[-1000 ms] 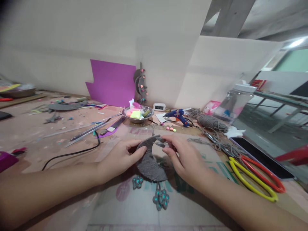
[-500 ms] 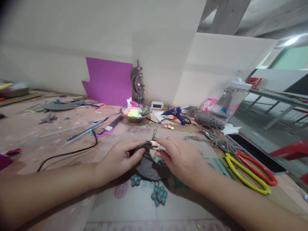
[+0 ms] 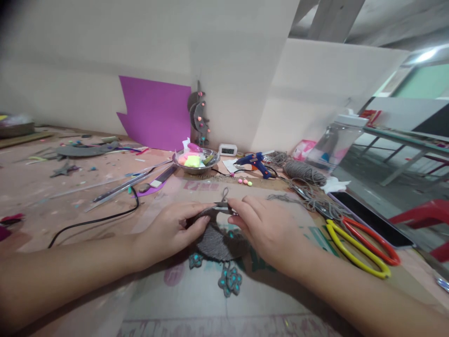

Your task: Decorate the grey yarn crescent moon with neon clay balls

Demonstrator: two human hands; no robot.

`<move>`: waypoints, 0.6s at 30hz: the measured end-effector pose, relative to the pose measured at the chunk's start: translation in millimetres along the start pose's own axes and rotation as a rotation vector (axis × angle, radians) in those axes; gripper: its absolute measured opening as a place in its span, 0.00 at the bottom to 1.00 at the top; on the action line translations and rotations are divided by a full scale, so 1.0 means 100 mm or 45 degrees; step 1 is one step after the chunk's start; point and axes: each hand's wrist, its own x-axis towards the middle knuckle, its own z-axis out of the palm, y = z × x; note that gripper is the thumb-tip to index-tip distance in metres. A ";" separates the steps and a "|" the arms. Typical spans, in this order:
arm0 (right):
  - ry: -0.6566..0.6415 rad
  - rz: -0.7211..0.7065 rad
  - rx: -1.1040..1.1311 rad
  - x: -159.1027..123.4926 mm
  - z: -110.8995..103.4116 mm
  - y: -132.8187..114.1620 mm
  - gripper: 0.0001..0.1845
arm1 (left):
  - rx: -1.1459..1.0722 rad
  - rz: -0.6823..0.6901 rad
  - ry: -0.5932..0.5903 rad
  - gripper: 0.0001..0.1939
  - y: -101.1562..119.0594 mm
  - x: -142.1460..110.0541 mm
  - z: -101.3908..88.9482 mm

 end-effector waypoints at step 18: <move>0.014 -0.046 -0.017 -0.07 0.00 0.05 0.12 | 0.018 -0.016 -0.050 0.15 0.01 0.01 -0.03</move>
